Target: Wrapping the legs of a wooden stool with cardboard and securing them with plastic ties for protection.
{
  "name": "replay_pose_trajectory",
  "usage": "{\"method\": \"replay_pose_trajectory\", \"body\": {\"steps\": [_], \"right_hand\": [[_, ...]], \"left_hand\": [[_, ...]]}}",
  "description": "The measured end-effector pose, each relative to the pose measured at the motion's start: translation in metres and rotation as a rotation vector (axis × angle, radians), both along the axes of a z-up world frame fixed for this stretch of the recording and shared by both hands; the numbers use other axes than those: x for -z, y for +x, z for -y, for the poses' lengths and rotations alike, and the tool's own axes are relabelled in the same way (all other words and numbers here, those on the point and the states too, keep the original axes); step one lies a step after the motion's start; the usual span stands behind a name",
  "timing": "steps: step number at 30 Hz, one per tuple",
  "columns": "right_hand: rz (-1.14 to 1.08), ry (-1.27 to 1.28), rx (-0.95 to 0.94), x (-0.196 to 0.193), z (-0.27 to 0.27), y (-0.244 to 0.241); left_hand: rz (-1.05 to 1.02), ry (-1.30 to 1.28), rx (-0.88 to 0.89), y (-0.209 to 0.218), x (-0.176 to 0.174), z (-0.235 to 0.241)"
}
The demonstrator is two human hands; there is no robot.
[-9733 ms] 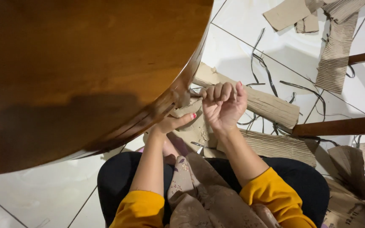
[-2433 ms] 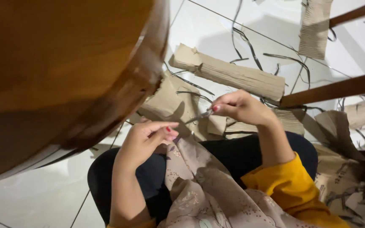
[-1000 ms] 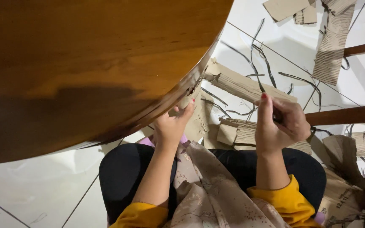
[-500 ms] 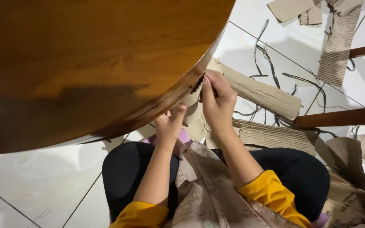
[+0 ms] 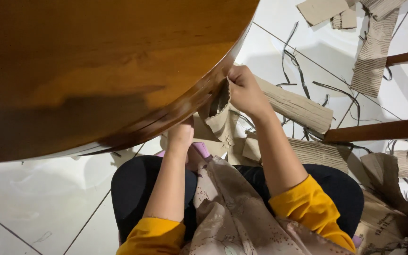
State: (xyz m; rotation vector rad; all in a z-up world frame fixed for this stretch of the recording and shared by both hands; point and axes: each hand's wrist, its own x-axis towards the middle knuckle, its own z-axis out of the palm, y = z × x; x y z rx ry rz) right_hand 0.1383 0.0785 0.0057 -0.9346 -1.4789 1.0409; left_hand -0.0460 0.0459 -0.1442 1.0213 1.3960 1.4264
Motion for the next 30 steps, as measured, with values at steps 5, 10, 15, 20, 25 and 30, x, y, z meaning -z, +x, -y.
{"method": "replay_pose_trajectory", "body": {"steps": [5,10,15,20,25,30], "right_hand": [[-0.093,-0.002,0.097,0.001,0.019,-0.015],[-0.013,0.035,0.328,0.006,0.040,-0.030],[-0.127,0.247,0.233,0.013,0.070,-0.039],[-0.031,0.338,0.297,0.047,0.065,-0.037],[0.010,0.324,0.521,0.035,0.055,-0.056],[-0.022,0.379,0.749,0.021,0.048,-0.077]], "left_hand": [[-0.028,0.040,-0.045,-0.005,-0.003,0.004],[-0.054,0.087,-0.086,-0.015,-0.007,0.021],[-0.084,0.150,-0.165,-0.021,-0.012,0.027],[-0.102,0.200,-0.202,-0.023,-0.020,0.024],[-0.126,0.257,-0.253,-0.026,-0.029,0.030],[-0.164,0.317,-0.326,-0.025,-0.033,0.042]]}}
